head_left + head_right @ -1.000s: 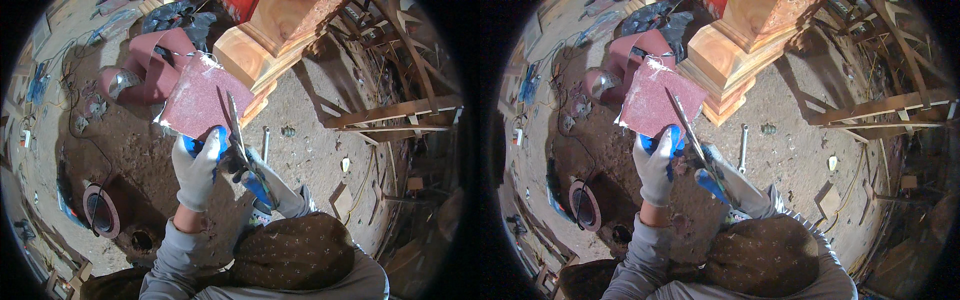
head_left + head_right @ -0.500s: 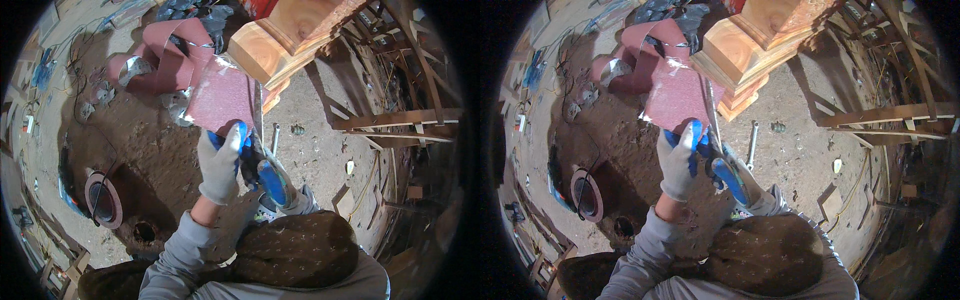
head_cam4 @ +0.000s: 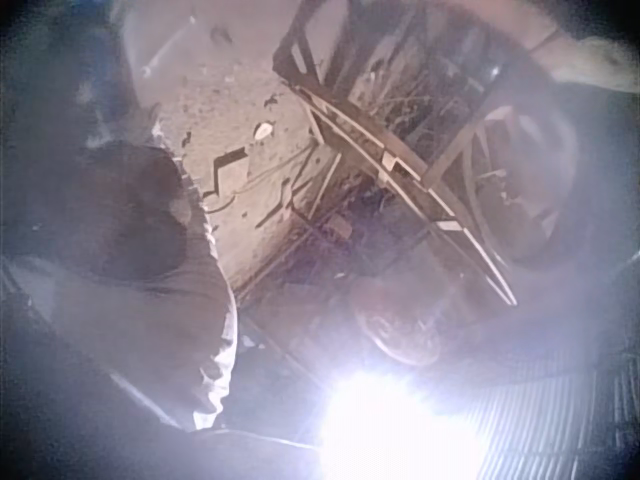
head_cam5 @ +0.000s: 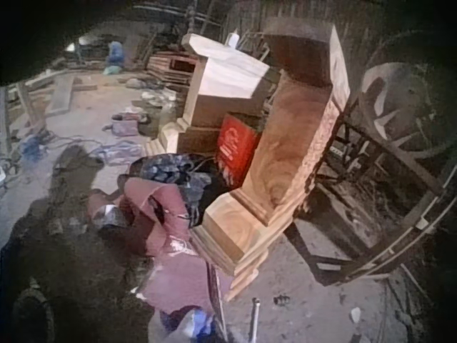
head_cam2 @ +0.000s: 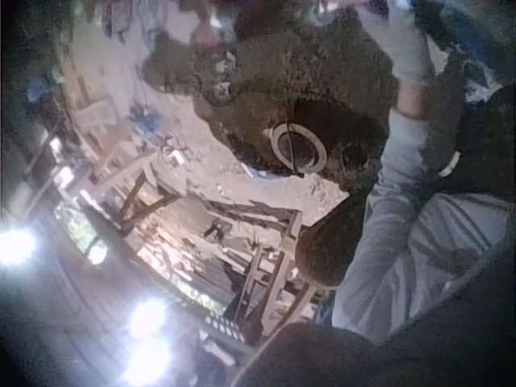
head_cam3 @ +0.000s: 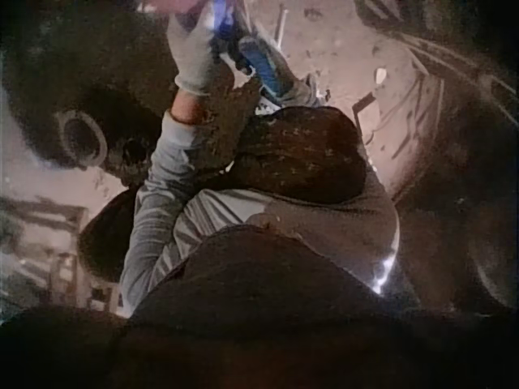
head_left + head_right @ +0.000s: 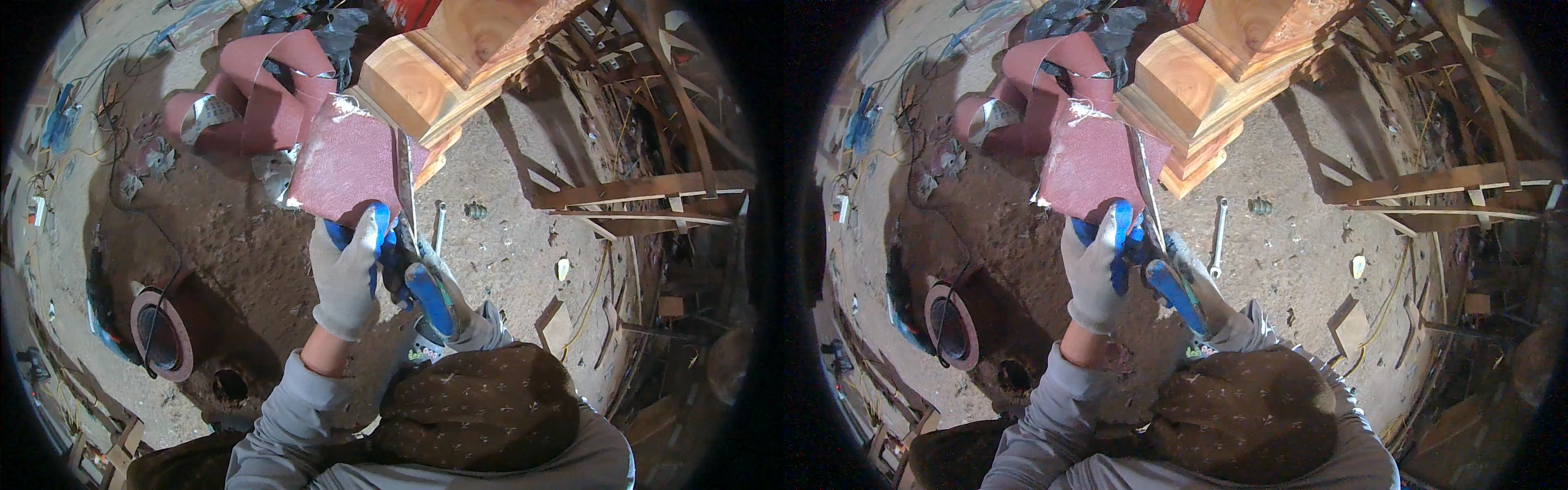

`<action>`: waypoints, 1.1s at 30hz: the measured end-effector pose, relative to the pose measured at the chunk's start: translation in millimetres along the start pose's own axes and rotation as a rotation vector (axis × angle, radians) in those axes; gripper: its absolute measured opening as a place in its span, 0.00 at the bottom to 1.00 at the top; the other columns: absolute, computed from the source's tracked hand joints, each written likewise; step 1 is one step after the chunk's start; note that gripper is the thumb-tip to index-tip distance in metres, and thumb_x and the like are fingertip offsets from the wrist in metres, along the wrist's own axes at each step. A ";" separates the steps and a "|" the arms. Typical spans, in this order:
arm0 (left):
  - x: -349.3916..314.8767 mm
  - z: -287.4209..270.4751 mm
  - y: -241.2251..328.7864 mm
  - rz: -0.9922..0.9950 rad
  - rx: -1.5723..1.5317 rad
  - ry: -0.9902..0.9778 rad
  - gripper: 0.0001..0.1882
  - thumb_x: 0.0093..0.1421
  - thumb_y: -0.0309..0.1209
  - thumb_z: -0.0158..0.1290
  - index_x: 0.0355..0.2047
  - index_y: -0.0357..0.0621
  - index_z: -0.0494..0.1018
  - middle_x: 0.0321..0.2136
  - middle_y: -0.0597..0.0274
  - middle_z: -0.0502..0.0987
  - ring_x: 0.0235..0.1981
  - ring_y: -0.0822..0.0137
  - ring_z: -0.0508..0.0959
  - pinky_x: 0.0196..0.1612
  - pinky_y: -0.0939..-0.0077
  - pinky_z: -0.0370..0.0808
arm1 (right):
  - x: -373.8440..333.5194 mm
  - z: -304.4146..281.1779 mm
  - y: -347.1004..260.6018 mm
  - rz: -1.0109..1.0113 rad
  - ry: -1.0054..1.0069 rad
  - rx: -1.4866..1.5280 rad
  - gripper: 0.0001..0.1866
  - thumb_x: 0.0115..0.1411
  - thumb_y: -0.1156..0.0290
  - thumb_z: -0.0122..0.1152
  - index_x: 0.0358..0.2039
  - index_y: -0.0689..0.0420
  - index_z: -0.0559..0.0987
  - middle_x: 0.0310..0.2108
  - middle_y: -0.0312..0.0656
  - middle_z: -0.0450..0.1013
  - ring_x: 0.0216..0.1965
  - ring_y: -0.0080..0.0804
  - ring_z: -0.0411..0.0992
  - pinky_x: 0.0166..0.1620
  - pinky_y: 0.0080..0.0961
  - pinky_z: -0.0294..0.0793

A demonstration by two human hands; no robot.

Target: The person uses an angle grinder on a metal roller conveyor, then sits on the floor to cut and prepare sandpaper sheets using scissors. They handle multiple sandpaper pieces and a roll, cutting them into smaller shapes.

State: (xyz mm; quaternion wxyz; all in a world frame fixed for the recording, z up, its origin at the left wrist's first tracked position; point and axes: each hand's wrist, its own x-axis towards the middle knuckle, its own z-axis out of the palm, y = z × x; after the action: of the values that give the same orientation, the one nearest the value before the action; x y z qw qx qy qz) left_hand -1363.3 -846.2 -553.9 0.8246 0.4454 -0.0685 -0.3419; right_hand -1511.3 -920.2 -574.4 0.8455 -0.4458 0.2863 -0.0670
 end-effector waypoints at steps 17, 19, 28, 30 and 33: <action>50.1 -50.4 85.5 -0.133 0.538 -0.330 0.18 0.68 0.32 0.55 0.54 0.36 0.71 0.33 0.68 0.75 0.28 0.80 0.73 0.31 0.80 0.72 | 10.1 -11.9 -9.8 0.289 -0.064 0.040 0.46 0.54 0.51 0.77 0.66 0.59 0.65 0.50 0.40 0.74 0.45 0.24 0.73 0.46 0.19 0.73; 50.7 -50.5 87.0 -0.159 0.603 -0.358 0.18 0.68 0.32 0.54 0.54 0.33 0.71 0.33 0.68 0.75 0.30 0.80 0.73 0.31 0.80 0.72 | 9.6 1.8 -26.1 0.282 -0.066 -0.131 0.48 0.52 0.53 0.79 0.66 0.59 0.64 0.50 0.40 0.74 0.44 0.24 0.73 0.46 0.19 0.73; 56.2 -60.8 72.5 0.007 0.818 -0.338 0.25 0.68 0.34 0.56 0.57 0.24 0.68 0.40 0.53 0.80 0.41 0.65 0.79 0.48 0.69 0.76 | 14.1 7.8 -27.8 0.194 -0.111 -0.363 0.45 0.56 0.56 0.75 0.67 0.59 0.61 0.48 0.39 0.73 0.42 0.20 0.71 0.43 0.14 0.72; 56.1 -61.2 73.7 0.080 0.869 -0.341 0.27 0.68 0.34 0.57 0.57 0.22 0.68 0.42 0.46 0.80 0.44 0.59 0.79 0.53 0.65 0.75 | 15.7 7.1 -27.5 0.172 -0.122 -0.389 0.42 0.60 0.55 0.71 0.67 0.59 0.61 0.47 0.38 0.72 0.41 0.19 0.71 0.41 0.12 0.72; 60.5 -65.5 68.7 0.248 0.917 -0.371 0.25 0.68 0.33 0.57 0.56 0.21 0.69 0.43 0.38 0.80 0.46 0.52 0.80 0.55 0.63 0.74 | 15.6 1.0 -16.2 0.180 -0.115 -0.105 0.38 0.64 0.54 0.66 0.66 0.58 0.62 0.46 0.37 0.71 0.38 0.17 0.71 0.38 0.10 0.72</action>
State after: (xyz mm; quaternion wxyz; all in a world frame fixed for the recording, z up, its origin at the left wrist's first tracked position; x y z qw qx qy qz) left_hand -1255.6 -813.5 -550.7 0.5526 0.6820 -0.4091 -0.2493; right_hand -1495.5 -934.8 -567.7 0.8385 -0.4651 0.2794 0.0502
